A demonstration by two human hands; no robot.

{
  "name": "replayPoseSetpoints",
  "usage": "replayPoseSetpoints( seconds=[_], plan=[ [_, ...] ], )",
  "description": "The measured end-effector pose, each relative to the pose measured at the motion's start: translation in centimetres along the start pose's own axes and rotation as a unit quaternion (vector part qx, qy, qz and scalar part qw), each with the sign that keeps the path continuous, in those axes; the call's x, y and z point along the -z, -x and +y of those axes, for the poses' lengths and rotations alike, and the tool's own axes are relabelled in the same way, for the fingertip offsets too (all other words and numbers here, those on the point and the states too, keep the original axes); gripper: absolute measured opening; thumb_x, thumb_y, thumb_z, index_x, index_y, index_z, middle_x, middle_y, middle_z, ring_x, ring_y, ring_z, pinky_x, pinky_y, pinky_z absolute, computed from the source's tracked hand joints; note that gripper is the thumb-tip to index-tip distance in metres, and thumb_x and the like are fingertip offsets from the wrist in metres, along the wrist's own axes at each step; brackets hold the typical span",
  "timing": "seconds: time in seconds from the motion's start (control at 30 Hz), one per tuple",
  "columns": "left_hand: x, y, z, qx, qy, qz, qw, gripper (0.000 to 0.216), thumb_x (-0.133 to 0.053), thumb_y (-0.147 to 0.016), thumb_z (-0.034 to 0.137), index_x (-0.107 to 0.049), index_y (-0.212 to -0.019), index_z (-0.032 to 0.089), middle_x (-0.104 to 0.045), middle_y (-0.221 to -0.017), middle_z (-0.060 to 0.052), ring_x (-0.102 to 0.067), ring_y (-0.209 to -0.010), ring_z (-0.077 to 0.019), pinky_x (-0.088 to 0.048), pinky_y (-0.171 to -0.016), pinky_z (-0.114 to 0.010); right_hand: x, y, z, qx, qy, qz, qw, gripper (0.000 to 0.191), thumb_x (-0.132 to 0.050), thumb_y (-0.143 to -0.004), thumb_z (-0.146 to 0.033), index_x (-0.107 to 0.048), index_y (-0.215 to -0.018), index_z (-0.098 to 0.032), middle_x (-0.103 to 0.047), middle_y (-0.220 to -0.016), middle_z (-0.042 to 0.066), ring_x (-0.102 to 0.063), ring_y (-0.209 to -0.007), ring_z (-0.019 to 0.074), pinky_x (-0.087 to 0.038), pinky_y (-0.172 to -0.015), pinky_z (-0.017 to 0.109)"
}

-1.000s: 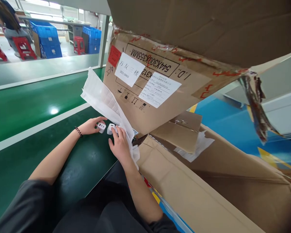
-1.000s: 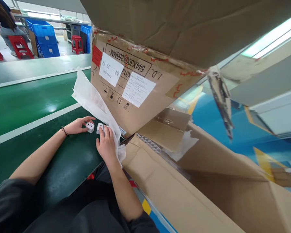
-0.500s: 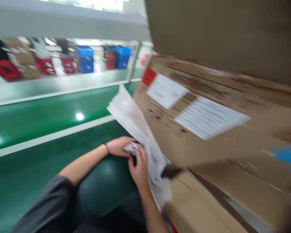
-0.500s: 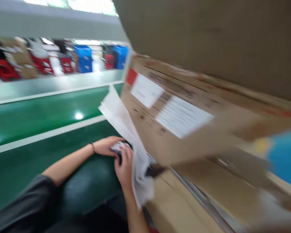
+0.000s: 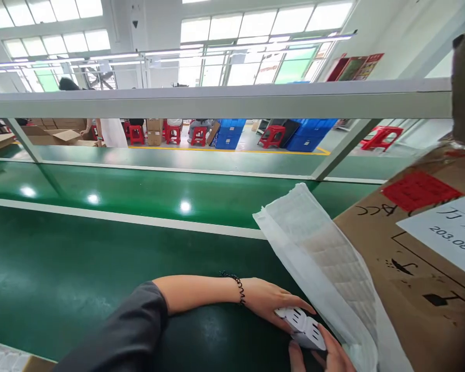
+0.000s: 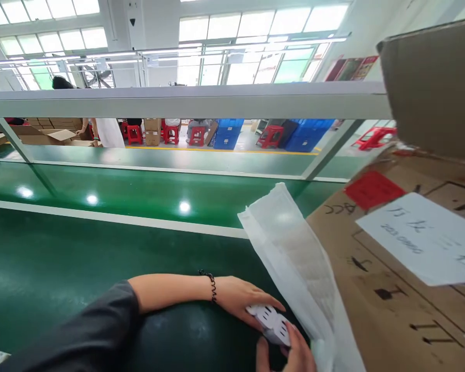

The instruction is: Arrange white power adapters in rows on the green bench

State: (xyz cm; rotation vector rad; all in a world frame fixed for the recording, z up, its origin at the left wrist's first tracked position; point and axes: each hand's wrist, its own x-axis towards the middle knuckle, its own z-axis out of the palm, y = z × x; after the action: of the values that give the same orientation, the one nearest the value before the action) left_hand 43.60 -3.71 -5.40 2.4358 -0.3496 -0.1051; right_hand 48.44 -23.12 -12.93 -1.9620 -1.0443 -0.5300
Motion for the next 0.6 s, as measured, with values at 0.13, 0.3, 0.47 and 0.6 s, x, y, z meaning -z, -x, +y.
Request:
replayPoseSetpoints(
  seconds=[0.13,0.3,0.47,0.6],
  plan=[
    [0.3,4.2,1.7,-0.014,0.05,0.045,0.998,0.074,-0.07,-0.083,0.036,-0.04,-0.147,0.014,-0.054,-0.143,-0.016,-0.055,-0.129,-0.0276,-0.044,-0.11,-0.037,1.9,-0.3,-3.7,-0.033,-0.039,-0.051,0.997,0.055,-0.056,-0.093,-0.045,-0.051,-0.136,-0.012,-0.064,-0.114,0.019,-0.065,-0.083,0.0253,-0.059,-0.067,0.04],
    [-0.2,8.1,0.5,0.016,0.142,0.139,0.98,0.084,-0.073,-0.079,0.037,-0.031,-0.151,0.023,-0.058,-0.134,-0.014,-0.058,-0.123,-0.0254,-0.046,-0.108,-0.045,2.6,-0.8,-6.2,-0.068,-0.117,-0.144,0.98,0.05,-0.055,-0.095,-0.034,-0.044,-0.142,-0.021,-0.061,-0.121,0.013,-0.065,-0.086,0.0174,-0.059,-0.077,0.035],
    [-0.3,8.1,-0.1,-0.007,0.201,0.13,0.971,0.093,-0.076,-0.078,0.037,-0.023,-0.154,0.027,-0.054,-0.14,-0.016,-0.053,-0.129,-0.0268,-0.045,-0.109,-0.049,2.9,-0.5,-6.3,-0.102,-0.141,-0.169,0.97,0.06,-0.058,-0.093,-0.032,-0.037,-0.148,-0.024,-0.058,-0.131,0.012,-0.065,-0.09,0.0178,-0.058,-0.085,0.037],
    [1.6,8.4,-0.2,-0.017,0.209,0.043,0.977,0.106,-0.076,-0.076,0.031,-0.008,-0.157,0.029,-0.044,-0.151,-0.018,-0.041,-0.142,-0.0284,-0.041,-0.113,-0.05,3.2,-0.6,-6.4,-0.111,-0.151,-0.166,0.968,0.059,-0.06,-0.092,-0.03,-0.038,-0.146,-0.025,-0.06,-0.126,0.01,-0.065,-0.088,0.0163,-0.057,-0.084,0.035]
  ],
)
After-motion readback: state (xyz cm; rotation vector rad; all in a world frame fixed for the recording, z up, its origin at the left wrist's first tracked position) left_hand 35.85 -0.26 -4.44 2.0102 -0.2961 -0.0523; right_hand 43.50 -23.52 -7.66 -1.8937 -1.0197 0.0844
